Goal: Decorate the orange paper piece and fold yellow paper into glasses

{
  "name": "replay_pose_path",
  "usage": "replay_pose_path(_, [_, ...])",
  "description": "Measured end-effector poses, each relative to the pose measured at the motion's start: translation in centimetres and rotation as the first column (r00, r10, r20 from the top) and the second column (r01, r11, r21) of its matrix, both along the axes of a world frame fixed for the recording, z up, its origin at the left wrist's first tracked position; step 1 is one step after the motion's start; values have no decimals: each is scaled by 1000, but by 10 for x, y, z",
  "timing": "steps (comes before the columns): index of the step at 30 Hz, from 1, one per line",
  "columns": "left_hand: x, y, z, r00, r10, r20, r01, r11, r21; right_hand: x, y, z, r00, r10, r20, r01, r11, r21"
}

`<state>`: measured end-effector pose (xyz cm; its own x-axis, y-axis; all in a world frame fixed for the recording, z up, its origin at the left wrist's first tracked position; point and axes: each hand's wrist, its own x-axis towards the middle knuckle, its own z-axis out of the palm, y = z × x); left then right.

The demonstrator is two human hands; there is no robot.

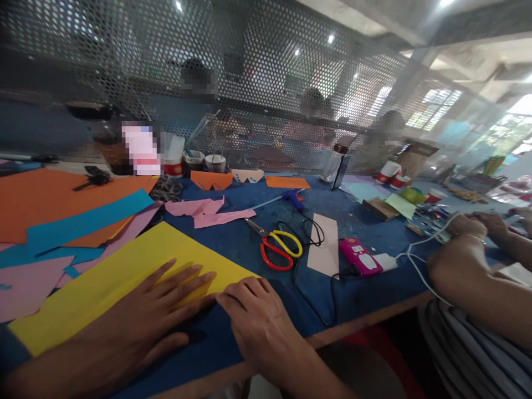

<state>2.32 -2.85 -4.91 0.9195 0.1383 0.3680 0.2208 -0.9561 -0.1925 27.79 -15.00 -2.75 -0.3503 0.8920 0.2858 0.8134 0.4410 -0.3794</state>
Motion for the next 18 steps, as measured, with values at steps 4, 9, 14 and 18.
replay_pose_path(4, [-1,0,4,1000,-1,-26,-1,998,-71,1,1,-4,1000,-6,-10,6,1000,22])
replay_pose_path(9, [-7,2,7,999,-17,-45,16,1000,-9,1,2,-6,1000,-6,-10,6,999,35])
replay_pose_path(14, [-18,5,2,998,-19,-62,19,1000,9,1,2,-7,1000,-16,-13,16,1000,25])
replay_pose_path(18, [-30,5,4,1000,2,-29,-4,998,-56,1,2,-6,1000,-17,-15,17,999,33])
